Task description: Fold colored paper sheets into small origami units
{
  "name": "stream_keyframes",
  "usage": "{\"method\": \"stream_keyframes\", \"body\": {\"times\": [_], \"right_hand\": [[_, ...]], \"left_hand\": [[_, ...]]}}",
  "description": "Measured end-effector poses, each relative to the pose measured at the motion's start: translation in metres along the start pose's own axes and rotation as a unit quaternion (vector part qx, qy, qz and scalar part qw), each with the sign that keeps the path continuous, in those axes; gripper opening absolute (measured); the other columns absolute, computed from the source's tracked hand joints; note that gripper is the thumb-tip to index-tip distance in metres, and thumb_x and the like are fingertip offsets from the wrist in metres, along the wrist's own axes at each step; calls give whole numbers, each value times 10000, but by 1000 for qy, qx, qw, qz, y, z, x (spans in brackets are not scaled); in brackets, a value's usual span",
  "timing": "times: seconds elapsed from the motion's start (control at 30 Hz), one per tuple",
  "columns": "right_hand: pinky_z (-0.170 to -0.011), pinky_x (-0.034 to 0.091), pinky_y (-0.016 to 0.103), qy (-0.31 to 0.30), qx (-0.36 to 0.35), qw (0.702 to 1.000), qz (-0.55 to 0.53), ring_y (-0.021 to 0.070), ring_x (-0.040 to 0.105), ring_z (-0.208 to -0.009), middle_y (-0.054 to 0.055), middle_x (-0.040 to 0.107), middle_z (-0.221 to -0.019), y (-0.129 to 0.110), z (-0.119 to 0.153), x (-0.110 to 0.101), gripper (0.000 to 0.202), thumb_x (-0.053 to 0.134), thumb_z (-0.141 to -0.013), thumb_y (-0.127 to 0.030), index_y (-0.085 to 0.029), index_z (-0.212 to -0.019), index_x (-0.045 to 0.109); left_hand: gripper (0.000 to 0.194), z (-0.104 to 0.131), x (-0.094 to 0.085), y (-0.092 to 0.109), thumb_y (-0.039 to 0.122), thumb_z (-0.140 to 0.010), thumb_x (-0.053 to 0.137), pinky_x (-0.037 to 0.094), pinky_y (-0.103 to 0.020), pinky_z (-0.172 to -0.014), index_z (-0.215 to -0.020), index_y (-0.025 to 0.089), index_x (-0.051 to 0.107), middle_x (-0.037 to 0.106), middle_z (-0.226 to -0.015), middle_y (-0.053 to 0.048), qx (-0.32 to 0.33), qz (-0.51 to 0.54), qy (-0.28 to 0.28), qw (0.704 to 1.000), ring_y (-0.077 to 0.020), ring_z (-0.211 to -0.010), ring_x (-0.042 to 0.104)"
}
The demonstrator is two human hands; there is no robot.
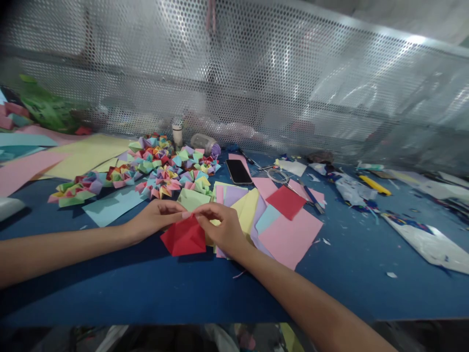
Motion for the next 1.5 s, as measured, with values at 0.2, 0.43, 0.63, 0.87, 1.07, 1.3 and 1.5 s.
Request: {"method": "stream_keyframes", "body": {"times": [0.2,0.43,0.63,0.87,1.07,1.3,1.5], "right_hand": [[-694,545,289,10,25,999,-19,166,658,-750,39,669,-794,3,1,-2,119,628,-770,-279,-184,-840,641],[-678,545,273,16,38,998,-50,158,664,-725,27,667,-757,14,2,1,162,686,-727,-283,-187,-842,624],[-712,547,268,12,41,997,-69,148,661,-735,20,662,-760,16,1,1,160,692,-721,-261,-188,-842,617],[-737,545,269,14,49,996,-71,141,654,-744,17,657,-777,17,0,2,166,693,-718,-243,-192,-850,607],[-713,540,253,14,55,996,-65,140,650,-746,18,650,-772,18,0,2,173,698,-713,-241,-186,-848,604],[-719,538,242,26,47,996,-74,127,647,-729,3,649,-754,18,1,-1,158,692,-713,-208,-198,-844,604],[-717,535,238,26,47,995,-80,123,642,-724,-3,644,-746,19,-1,0,163,689,-714,-195,-201,-848,598]], "left_hand": [[189,1,4,1,338,-750,660,377,-161,-440,-771,160,721,678,-630,0,9,-12,-27,1000,-81,-486,534],[202,1,4,-2,324,-749,664,401,-159,-472,-821,148,730,679,-626,0,-4,-14,-31,999,-76,-499,540],[188,0,7,-3,300,-761,659,419,-149,-521,-825,136,725,706,-703,-12,-9,-3,-43,999,-87,-592,593],[174,-2,4,-5,281,-748,673,438,-163,-540,-830,134,717,714,-755,-33,0,-5,-38,999,-109,-636,609],[202,-4,2,-6,311,-759,657,360,-146,-471,-805,121,709,656,-648,-6,17,-40,-33,999,-65,-531,508],[226,-4,1,-1,340,-754,656,312,-154,-442,-791,118,677,572,-580,27,35,-35,-29,998,-52,-481,431],[235,-4,1,-3,348,-752,656,303,-149,-422,-773,114,661,536,-540,44,19,-13,-31,999,-40,-438,396]]}}
Point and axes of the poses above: each hand's wrist, its own z-axis away from the middle knuckle, its own x-axis out of the palm, y = z × x, the point moved 10 cm from there along -z, towards the middle knuckle
